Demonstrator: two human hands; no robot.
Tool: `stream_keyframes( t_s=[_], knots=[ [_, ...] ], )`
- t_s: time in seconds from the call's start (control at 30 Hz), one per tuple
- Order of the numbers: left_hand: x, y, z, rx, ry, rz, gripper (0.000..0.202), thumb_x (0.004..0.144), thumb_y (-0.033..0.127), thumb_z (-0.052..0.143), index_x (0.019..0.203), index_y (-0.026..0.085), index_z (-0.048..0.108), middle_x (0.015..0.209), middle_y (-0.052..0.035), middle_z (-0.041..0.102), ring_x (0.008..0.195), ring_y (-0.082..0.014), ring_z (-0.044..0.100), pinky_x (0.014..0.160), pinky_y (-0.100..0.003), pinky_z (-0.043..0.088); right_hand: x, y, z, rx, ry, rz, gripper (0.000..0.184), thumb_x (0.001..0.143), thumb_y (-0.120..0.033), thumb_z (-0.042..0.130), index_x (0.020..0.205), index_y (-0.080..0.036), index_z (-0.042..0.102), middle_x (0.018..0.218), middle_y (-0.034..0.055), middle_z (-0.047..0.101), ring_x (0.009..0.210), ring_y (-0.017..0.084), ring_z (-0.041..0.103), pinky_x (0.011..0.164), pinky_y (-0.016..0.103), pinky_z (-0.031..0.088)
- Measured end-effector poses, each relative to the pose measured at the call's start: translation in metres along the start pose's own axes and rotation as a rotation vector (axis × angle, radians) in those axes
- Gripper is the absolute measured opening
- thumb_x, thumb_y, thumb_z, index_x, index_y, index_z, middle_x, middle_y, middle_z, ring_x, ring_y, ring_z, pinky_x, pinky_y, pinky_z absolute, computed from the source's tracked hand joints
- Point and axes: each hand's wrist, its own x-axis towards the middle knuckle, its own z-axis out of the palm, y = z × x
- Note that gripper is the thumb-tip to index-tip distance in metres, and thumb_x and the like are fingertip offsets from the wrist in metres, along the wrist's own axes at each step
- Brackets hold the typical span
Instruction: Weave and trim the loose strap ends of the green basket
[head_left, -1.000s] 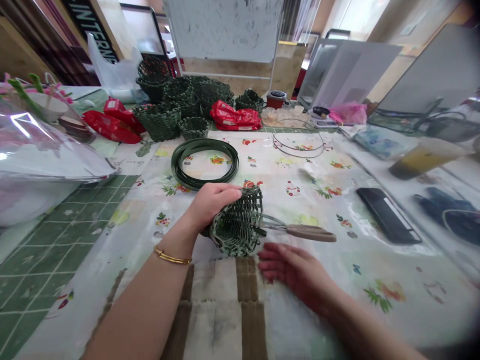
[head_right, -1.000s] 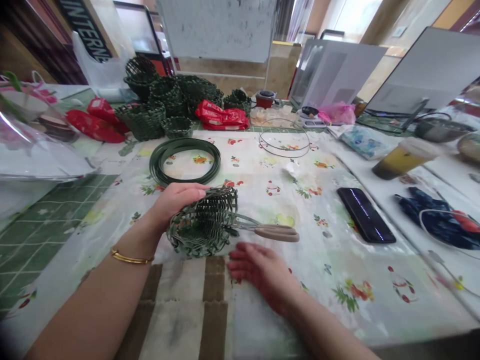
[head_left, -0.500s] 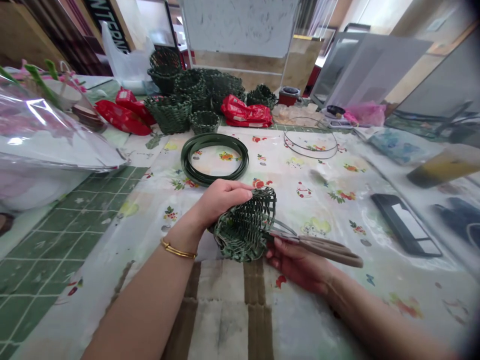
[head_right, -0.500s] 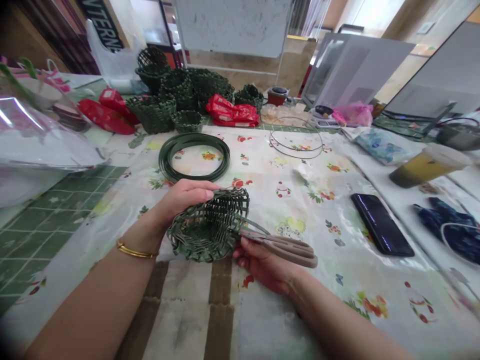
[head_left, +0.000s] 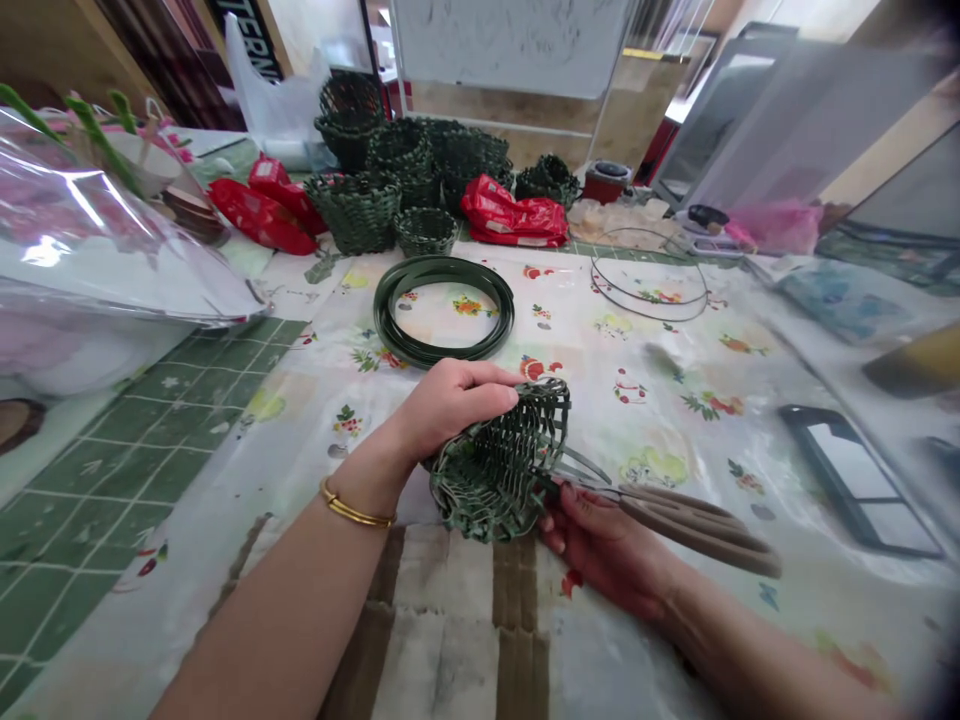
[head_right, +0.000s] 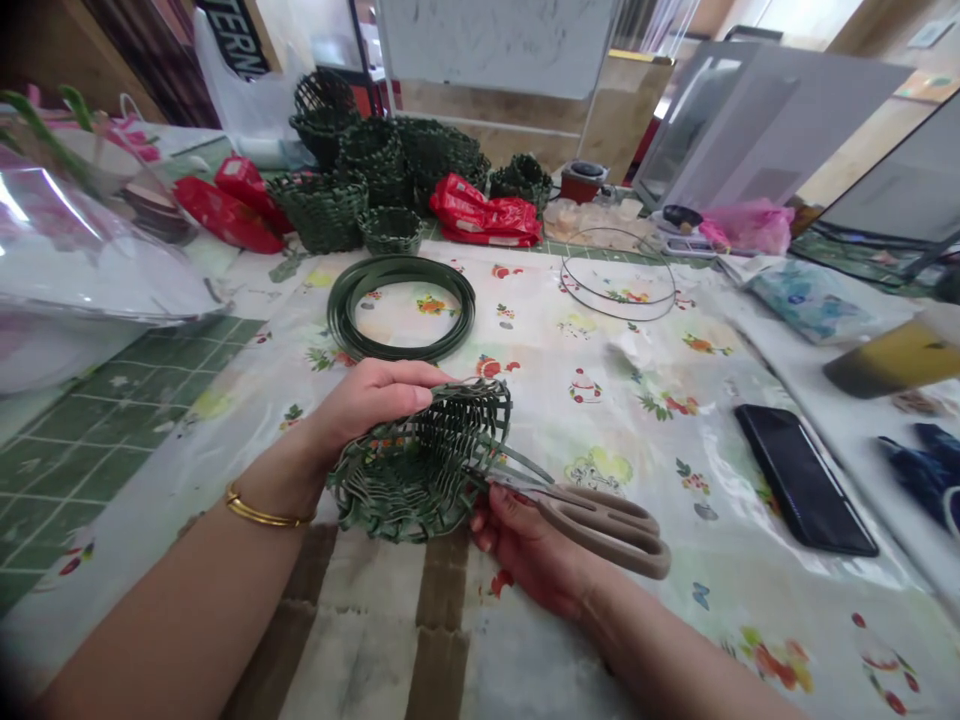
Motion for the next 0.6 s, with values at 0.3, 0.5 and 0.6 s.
stream_keyframes(
  t_s=[0.3,0.5,0.6],
  knots=[
    [0.001,0.001,-0.002,0.023,-0.007,0.012,0.033,0.071,0.032,0.062,0.096,0.013,0.073,0.104,-0.008,0.072,0.1,-0.0248,0.065,0.087,-0.035,0.05,0.004,0.006,0.002,-0.196,0.04,-0.055,0.028,0.078,-0.047,0.071,0.07,-0.022,0.063,0.062,-0.0006,0.055,0.056,0.013,0.045,0.052,0.026,0.039],
    [0.0,-0.001,-0.004,-0.043,0.026,-0.018,0.035,0.07,0.033,0.062,0.096,0.012,0.072,0.098,-0.0089,0.073,0.088,-0.0224,0.066,0.075,-0.032,0.051,0.007,-0.001,0.013,-0.186,0.105,-0.118,0.03,0.068,-0.046,0.079,0.072,-0.02,0.067,0.064,-0.0006,0.056,0.056,0.012,0.044,0.054,0.026,0.037],
    [0.0,-0.003,-0.002,-0.017,0.05,-0.012,0.033,0.07,0.032,0.063,0.095,0.013,0.073,0.094,-0.0077,0.074,0.085,-0.0211,0.065,0.072,-0.031,0.05,0.006,-0.002,0.013,-0.194,0.119,-0.113,0.03,0.068,-0.045,0.08,0.073,-0.019,0.067,0.059,-0.0014,0.055,0.054,0.012,0.044,0.053,0.026,0.036]
  ],
)
